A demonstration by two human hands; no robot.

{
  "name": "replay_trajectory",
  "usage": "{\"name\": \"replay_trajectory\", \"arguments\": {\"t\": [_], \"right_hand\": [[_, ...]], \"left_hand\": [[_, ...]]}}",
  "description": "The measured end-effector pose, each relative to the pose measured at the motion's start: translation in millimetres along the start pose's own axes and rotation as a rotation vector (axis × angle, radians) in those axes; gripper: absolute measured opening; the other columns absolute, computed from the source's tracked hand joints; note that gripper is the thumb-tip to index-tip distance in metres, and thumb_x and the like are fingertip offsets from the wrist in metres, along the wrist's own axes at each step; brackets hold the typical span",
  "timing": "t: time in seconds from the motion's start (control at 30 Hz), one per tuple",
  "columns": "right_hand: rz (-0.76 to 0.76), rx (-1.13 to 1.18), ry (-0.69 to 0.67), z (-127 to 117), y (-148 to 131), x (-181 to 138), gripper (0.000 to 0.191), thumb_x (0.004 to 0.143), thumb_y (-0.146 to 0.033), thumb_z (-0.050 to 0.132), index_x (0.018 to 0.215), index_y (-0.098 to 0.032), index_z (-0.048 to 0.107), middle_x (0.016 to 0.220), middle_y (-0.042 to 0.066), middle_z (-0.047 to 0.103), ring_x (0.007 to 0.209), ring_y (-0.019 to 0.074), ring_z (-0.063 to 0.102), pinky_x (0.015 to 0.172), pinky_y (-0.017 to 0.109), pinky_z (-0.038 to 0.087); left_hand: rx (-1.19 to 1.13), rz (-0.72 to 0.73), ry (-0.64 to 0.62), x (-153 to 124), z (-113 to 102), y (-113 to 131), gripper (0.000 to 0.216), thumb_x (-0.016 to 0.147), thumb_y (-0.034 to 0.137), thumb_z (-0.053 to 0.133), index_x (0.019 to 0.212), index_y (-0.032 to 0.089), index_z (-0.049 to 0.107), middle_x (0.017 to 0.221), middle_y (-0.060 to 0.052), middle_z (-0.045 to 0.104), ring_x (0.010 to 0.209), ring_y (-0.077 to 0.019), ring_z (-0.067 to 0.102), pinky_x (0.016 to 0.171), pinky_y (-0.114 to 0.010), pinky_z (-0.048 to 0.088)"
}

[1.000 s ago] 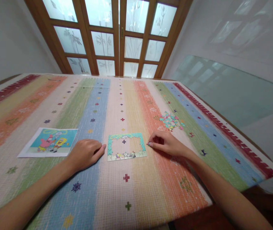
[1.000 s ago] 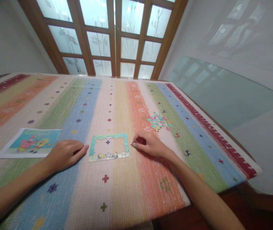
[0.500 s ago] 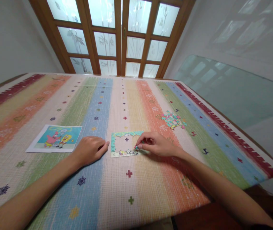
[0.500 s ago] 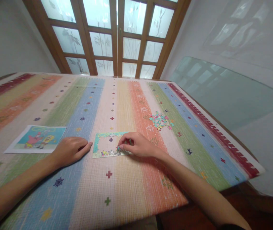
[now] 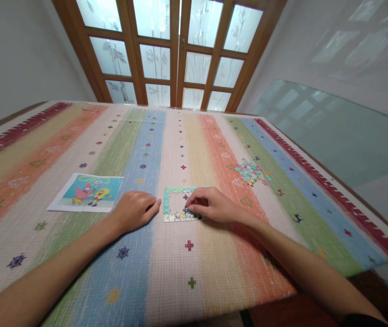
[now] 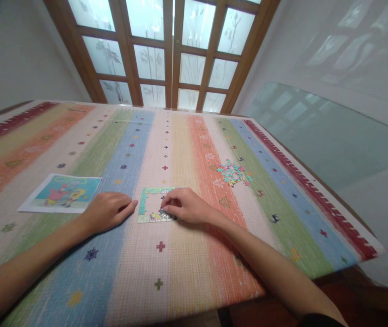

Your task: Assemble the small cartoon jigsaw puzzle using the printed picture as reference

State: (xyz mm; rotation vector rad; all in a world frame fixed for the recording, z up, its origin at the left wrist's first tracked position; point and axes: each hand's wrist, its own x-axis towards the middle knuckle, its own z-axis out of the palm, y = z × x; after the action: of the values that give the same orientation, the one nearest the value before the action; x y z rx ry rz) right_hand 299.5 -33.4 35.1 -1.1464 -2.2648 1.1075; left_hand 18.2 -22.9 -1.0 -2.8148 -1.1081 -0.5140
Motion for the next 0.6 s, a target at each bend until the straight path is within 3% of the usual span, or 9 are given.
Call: {"name": "replay_trajectory", "arguments": {"t": [0.6], "right_hand": [[-0.083, -0.144, 0.068, 4.9, 5.6, -1.1, 0.009, 0.090, -0.013, 0.068, 0.090, -0.019, 0.074, 0.082, 0.003, 0.069, 0.072, 0.0142, 0.057, 0.069, 0.029, 0.044]], "left_hand": [[-0.014, -0.025, -0.026, 1.1, -2.8, 1.1, 0.053, 0.104, 0.035, 0.037, 0.058, 0.018, 0.058, 0.055, -0.003, 0.059, 0.050, -0.0150, 0.050, 0.055, -0.031, 0.030]]}}
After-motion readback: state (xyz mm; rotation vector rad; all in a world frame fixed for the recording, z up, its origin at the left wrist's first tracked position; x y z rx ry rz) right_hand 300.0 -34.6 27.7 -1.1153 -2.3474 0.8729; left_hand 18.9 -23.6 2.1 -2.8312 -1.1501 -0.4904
